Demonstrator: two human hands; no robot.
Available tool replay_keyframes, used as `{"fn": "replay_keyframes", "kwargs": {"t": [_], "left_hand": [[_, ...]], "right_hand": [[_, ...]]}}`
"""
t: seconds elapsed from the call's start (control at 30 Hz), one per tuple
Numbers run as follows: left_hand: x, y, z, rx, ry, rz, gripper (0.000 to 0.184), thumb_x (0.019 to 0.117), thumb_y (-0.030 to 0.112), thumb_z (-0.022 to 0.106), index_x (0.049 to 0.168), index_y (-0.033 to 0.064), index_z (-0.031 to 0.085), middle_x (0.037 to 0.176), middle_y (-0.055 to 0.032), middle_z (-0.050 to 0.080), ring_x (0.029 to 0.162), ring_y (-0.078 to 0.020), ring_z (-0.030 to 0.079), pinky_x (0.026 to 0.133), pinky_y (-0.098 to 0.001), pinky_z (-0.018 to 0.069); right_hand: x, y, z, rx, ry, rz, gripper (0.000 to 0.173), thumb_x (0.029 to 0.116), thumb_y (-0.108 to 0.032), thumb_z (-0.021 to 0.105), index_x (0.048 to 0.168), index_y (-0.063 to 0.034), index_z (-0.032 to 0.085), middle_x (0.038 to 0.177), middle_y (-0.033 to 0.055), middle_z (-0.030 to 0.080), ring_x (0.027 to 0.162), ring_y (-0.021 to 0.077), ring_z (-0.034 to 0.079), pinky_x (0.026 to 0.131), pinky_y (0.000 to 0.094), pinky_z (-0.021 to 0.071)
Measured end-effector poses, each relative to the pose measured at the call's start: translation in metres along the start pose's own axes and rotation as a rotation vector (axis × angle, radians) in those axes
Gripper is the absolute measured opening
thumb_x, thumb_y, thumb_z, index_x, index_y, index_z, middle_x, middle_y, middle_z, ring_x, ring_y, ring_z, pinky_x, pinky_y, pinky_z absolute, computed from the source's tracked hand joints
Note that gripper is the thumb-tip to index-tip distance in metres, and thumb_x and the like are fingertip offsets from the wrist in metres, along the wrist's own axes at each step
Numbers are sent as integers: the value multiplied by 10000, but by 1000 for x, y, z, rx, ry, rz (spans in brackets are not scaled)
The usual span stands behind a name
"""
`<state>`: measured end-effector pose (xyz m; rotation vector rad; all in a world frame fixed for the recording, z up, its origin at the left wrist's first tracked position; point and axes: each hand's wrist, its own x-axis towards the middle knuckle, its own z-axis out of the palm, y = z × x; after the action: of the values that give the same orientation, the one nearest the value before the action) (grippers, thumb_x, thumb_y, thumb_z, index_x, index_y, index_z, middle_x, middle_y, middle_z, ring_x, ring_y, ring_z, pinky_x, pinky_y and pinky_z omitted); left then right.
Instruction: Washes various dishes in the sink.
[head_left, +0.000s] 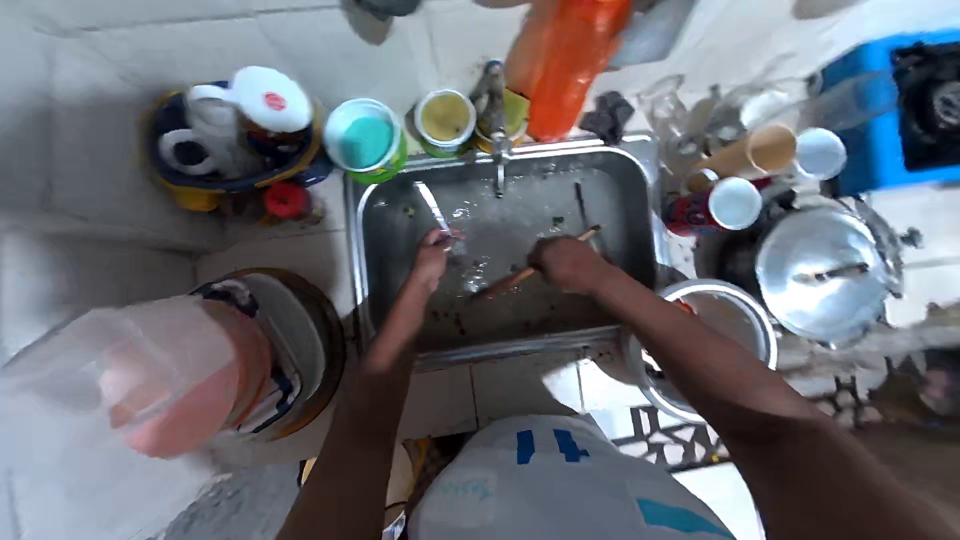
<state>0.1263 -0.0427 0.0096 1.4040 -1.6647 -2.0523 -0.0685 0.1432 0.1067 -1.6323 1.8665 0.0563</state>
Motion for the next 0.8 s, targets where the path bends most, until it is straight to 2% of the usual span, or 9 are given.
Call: {"fn": "replay_keyframes", "kwargs": {"t": [0.1, 0.27, 0.33, 0.4, 0.5, 0.57, 0.63, 0.73, 0.8], "left_hand": [[-19, -19, 0, -179, 50, -38, 320, 1076, 128, 478, 1388, 68, 511, 1262, -88, 665, 981, -143, 677, 804, -313, 580], [-26, -29, 14, -365, 305, -289, 340, 1073, 211, 527, 1356, 23, 523, 1171, -143, 627, 960, -213, 640, 839, -356, 559], [-33, -25, 19, -322, 361, -346, 367, 1076, 262, 514, 1359, 29, 499, 1169, -141, 583, 959, -203, 601, 837, -343, 533], [-43, -21, 27, -105, 490, -330, 347, 1052, 324, 548, 1291, 72, 545, 1064, -93, 584, 834, -153, 573, 696, -303, 504], [-57, -6, 38, 48, 521, -142, 685, 1026, 234, 621, 1580, 16, 281, 1539, -249, 416, 1376, -340, 470, 1107, -497, 437], [-52, 2, 48, 73, 483, 59, 688, 1009, 183, 633, 1585, 23, 294, 1591, -246, 354, 1438, -349, 414, 1156, -485, 397], [-32, 9, 59, 89, 378, 188, 555, 1038, 195, 571, 1528, 9, 387, 1534, -214, 448, 1375, -279, 495, 1131, -431, 430], [6, 24, 91, -101, 193, 146, 437, 1066, 128, 519, 1464, -28, 428, 1319, -186, 604, 1127, -195, 646, 976, -339, 540], [19, 33, 116, -293, 106, -41, 389, 1078, 116, 496, 1440, -15, 439, 1326, -174, 613, 1127, -199, 657, 956, -332, 551]], "right_hand": [[0, -43, 21, 101, 48, 177, 241, 960, -188, 654, 1183, -129, 724, 1174, 172, 701, 1083, 410, 673, 876, 650, 534], [20, -67, 64, 306, 57, 321, 317, 980, -105, 613, 1291, -75, 669, 1243, 217, 673, 1162, 415, 640, 973, 610, 494], [7, -64, 63, 307, 125, 289, 342, 989, -141, 625, 1324, -86, 658, 1273, 204, 662, 1184, 404, 628, 1003, 588, 487], [-26, -59, 47, 269, 256, 259, 377, 995, -213, 648, 1354, -103, 648, 1282, 179, 669, 1170, 380, 644, 1007, 558, 502], [-112, -39, 15, 211, 440, 311, 367, 988, -209, 663, 1331, -79, 665, 1218, 162, 703, 1111, 353, 683, 972, 547, 537], [-174, -18, 10, 132, 479, 456, 215, 984, -181, 660, 1127, -37, 729, 1041, 174, 731, 960, 370, 721, 825, 573, 577], [-218, 11, 23, 141, 263, 704, 259, 1003, -280, 640, 1014, -32, 714, 960, 214, 709, 902, 437, 703, 736, 654, 548], [-235, 45, 65, 261, -3, 920, 445, 963, -337, 696, 1319, -74, 651, 1176, 273, 677, 1106, 502, 644, 903, 718, 494], [-228, 54, 92, 260, 4, 910, 557, 962, -281, 697, 1457, -73, 550, 1299, 284, 633, 1214, 506, 593, 990, 703, 457]]}}
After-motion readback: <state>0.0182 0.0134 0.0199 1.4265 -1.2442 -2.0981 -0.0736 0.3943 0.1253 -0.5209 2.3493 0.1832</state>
